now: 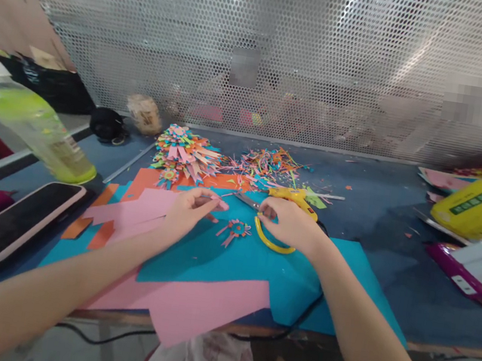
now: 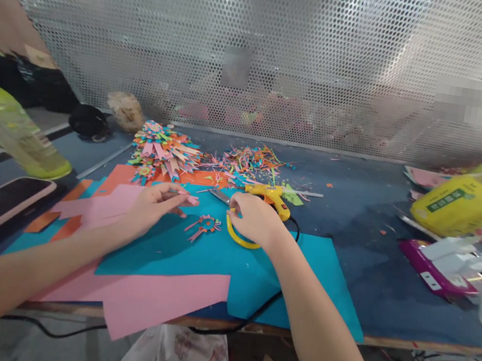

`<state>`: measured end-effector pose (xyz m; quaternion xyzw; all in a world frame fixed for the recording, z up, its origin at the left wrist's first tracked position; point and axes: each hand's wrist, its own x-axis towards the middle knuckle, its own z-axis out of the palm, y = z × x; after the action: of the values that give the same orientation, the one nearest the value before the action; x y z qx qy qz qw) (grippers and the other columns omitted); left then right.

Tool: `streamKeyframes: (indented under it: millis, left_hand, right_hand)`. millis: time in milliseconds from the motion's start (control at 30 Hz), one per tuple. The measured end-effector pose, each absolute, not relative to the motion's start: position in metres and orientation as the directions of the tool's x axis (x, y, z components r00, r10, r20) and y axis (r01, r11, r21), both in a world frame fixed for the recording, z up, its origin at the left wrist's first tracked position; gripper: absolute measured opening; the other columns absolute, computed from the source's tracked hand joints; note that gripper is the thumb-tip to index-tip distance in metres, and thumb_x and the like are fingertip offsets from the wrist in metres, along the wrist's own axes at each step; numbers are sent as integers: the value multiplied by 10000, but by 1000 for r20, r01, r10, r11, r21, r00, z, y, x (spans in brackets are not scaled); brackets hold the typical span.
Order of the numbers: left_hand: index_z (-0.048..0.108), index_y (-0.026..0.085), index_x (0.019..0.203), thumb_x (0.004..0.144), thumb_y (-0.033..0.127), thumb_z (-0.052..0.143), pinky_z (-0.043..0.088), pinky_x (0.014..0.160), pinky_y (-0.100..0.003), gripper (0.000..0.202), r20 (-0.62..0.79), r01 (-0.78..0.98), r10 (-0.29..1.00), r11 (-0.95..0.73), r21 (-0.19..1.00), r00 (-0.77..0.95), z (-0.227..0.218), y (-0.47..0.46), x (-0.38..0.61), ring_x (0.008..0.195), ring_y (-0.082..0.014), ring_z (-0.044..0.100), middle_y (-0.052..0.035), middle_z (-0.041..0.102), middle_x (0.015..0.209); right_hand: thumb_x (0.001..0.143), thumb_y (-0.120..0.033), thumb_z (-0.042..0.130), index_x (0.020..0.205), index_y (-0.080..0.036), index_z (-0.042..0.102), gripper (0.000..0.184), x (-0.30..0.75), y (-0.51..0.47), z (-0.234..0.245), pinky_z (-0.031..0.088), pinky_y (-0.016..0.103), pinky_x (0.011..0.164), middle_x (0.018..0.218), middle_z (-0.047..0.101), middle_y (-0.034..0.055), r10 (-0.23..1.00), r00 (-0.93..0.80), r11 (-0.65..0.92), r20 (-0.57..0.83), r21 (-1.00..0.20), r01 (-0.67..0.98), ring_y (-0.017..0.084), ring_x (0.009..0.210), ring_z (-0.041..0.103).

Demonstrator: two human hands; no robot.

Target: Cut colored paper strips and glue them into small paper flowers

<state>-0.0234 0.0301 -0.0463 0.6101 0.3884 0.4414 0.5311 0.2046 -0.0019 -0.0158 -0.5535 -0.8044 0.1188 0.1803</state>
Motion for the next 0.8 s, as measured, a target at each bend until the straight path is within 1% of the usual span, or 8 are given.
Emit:
streamKeyframes:
  millis: [67,167,233,333,433,500,633,800]
  left_hand:
    - [539,154,858,729,383,595,540,623,-316,269,115,4,952,-121,993,285,-45,29,-23,851,-218,635,-85,684,836]
    - [553,154,858,708,403,608,539,616,-314,296,120,18,959,-129,991,257,-45,28,-23,901,-235,624,-97,685,874]
    - [565,159,856,708,407,606,532,613,-304,293,135,30,959,-147,989,248,-45,29,-24,913,-234,619,-95,683,893]
    - [591,161,834,722,402,591,500,600,-266,265,178,77,954,-201,976,242,-47,31,-24,867,-207,625,-85,682,886]
    - [609,161,804,722,388,594,454,546,-232,242,207,122,953,-237,964,219,-49,34,-25,760,-173,622,-68,681,819]
    - [613,163,798,720,380,598,438,529,-229,231,216,124,953,-246,961,212,-50,35,-25,725,-163,612,-61,677,796]
    - [620,161,782,721,380,593,437,552,-243,229,234,131,944,-269,954,234,-50,35,-24,730,-164,603,-71,684,825]
    - [620,156,801,700,377,613,433,554,-247,243,233,133,946,-267,955,227,-50,34,-24,701,-157,597,-74,689,840]
  right_hand:
    - [752,-304,524,886,-148,539,206,205,-3,-17,428,298,651,885,617,105,960,-275,281,61,-228,932,223,784,582]
    - [720,-234,517,924,-121,512,233,203,-7,-17,420,309,682,956,590,152,972,-234,229,-37,-108,968,261,853,569]
    - [704,-178,504,940,-113,503,245,199,-10,-14,413,317,735,994,571,164,977,-211,209,-35,-50,977,278,919,548]
    - [689,-175,508,975,-97,493,296,194,-16,-11,406,346,775,1036,535,182,990,-144,143,8,31,989,314,974,512]
    - [685,-193,513,999,-89,482,332,192,-19,-9,412,360,760,1049,514,188,997,-82,81,10,52,995,329,973,504]
    - [680,-199,522,1009,-85,471,352,193,-20,-9,411,365,762,1045,512,188,998,-58,58,5,45,997,332,983,495]
    - [649,-164,542,1024,-82,458,393,198,-15,-11,407,357,770,1042,523,179,997,-77,77,-29,26,997,318,978,499]
    - [648,-100,529,1019,-82,482,375,205,-5,-15,404,336,765,1050,528,175,991,-98,101,-94,35,994,303,968,510]
